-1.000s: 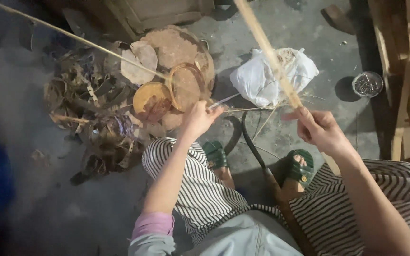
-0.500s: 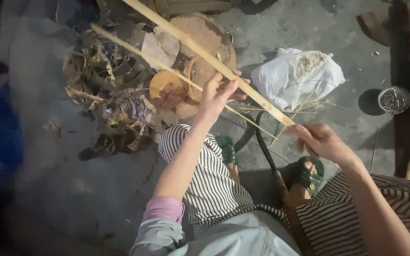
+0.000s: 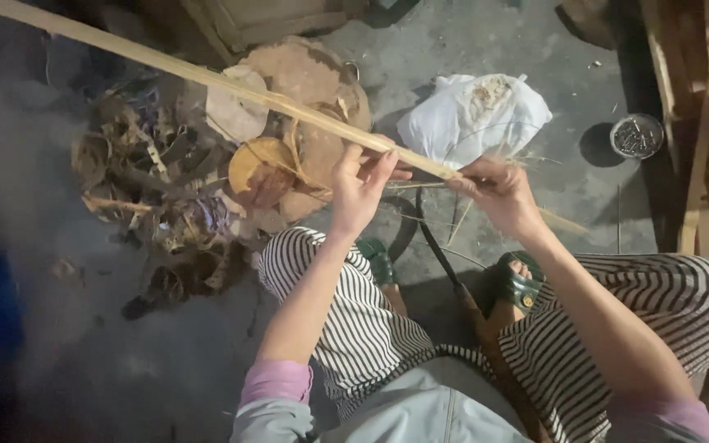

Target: Shaving bamboo strips with a sickle and bending them into circular hoops.

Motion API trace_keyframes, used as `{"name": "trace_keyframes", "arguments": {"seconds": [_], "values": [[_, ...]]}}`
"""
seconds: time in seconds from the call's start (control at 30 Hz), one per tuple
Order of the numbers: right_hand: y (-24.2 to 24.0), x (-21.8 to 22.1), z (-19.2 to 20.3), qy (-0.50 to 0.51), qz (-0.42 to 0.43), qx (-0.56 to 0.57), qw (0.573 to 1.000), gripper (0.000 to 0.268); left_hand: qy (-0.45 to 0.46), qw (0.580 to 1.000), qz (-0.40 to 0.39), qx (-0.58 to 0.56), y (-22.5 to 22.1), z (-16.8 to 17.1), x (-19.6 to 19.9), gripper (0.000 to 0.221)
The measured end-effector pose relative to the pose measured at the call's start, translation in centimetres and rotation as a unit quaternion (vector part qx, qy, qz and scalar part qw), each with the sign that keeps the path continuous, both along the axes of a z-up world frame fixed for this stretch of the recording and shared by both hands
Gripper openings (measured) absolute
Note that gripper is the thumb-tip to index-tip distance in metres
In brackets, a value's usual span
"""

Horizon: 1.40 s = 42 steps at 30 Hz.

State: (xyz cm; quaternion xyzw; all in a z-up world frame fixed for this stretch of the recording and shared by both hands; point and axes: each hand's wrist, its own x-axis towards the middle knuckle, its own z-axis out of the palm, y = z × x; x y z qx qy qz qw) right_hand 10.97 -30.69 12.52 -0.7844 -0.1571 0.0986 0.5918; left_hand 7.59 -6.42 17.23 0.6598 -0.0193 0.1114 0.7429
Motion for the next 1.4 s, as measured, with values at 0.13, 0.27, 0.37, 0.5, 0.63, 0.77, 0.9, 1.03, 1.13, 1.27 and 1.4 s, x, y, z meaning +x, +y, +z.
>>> {"name": "trace_keyframes", "arguments": {"seconds": [0.13, 0.27, 0.37, 0.5, 0.63, 0.77, 0.9, 1.03, 1.13, 1.27, 1.4], "values": [[0.2, -0.3, 2.7, 0.021, 0.025, -0.003, 0.999, 0.016, -0.014, 0.999, -0.031, -0.006, 0.6, 0.2, 0.0, 0.020], [0.5, 0.3, 3.0, -0.001, 0.066, -0.014, 0.998, 0.032, -0.021, 0.997, -0.071, 0.028, 0.5, 0.9, 0.0, 0.020], [0.8, 0.6, 3.5, -0.030, 0.068, -0.041, 0.996, 0.037, -0.019, 0.997, -0.067, 0.039, 0.5, 0.3, 0.0, 0.014], [1.9, 0.2, 4.1, -0.077, 0.058, -0.045, 0.994, 0.025, -0.019, 0.998, -0.033, 0.047, -0.1, 1.3, -0.6, 0.016], [0.7, 1.2, 2.3, 0.014, -0.036, 0.092, 0.995, 0.028, -0.003, 0.999, -0.006, 0.038, 0.7, 0.8, -1.1, 0.019], [-2.4, 2.9, 3.4, -0.138, -0.149, 0.059, 0.977, 0.032, 0.011, 0.979, 0.141, 0.145, 2.9, 2.7, -1.8, 0.013], [-3.6, 1.7, 4.2, -0.083, -0.163, 0.004, 0.983, 0.042, 0.000, 0.960, 0.277, -0.041, 7.4, -0.5, -1.4, 0.023], [-2.0, 1.3, 1.9, 0.182, -0.055, 0.185, 0.964, 0.054, 0.016, 0.944, 0.279, -0.178, 7.4, 0.3, -1.5, 0.028], [-2.4, 3.2, 1.0, 0.322, -0.066, 0.398, 0.857, 0.082, 0.057, 0.942, 0.235, -0.234, 6.1, 0.6, -1.6, 0.019], [-3.5, 3.0, 6.2, 0.281, -0.065, 0.642, 0.710, 0.052, 0.074, 0.933, 0.193, -0.294, 5.3, 0.2, -1.7, 0.035], [-4.1, 2.7, 5.9, 0.299, -0.091, 0.707, 0.635, 0.039, 0.036, 0.961, 0.169, -0.217, 4.1, 0.5, -1.5, 0.036]]}}
